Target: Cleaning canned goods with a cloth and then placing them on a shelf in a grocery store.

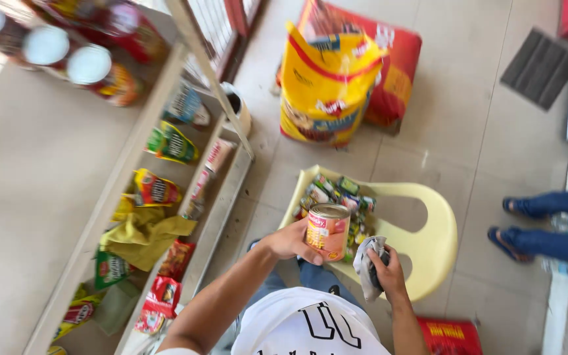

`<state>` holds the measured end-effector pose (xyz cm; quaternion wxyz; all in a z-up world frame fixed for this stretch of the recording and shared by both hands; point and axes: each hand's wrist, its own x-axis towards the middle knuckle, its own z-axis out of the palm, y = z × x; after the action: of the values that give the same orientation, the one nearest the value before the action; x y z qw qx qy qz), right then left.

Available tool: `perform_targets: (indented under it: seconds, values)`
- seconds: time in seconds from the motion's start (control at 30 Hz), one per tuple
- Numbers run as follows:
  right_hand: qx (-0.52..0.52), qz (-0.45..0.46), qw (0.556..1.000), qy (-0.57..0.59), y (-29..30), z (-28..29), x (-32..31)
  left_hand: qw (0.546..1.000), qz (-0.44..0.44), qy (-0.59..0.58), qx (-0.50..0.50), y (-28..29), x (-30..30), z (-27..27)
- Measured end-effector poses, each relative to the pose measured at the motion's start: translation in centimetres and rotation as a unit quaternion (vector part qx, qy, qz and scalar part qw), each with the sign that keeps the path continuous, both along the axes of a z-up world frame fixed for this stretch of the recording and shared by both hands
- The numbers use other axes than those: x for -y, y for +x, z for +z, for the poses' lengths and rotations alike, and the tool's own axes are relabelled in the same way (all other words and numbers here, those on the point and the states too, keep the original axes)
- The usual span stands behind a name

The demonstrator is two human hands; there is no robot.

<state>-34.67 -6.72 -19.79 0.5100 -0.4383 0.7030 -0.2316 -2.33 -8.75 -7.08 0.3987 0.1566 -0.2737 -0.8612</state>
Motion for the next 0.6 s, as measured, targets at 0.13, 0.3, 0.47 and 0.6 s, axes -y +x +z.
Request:
perform_targets:
  seconds: [0.13, 0.3, 0.47, 0.6]
  values:
    - [0.216, -0.104, 0.970, 0.037, 5.5, 3.2, 3.2, 0.991, 0.078, -0.039, 0.100, 6.1, -2.8, 6.6]
    - [0.415, -0.191, 0.883, 0.105, 13.7, 6.7, 6.4, 0.963, 0.211, -0.033, 0.163, 10.9, -5.3, 4.9]
    - [0.485, 0.079, 0.859, -0.142, 24.5, 19.0, 2.2, 0.947, 0.234, 0.029, 0.217, 12.5, -5.9, 7.7]
    - [0.367, 0.244, 0.850, -0.289, 28.2, 22.4, 0.0, 0.957, 0.207, 0.017, 0.202, 12.3, -5.5, 7.1]
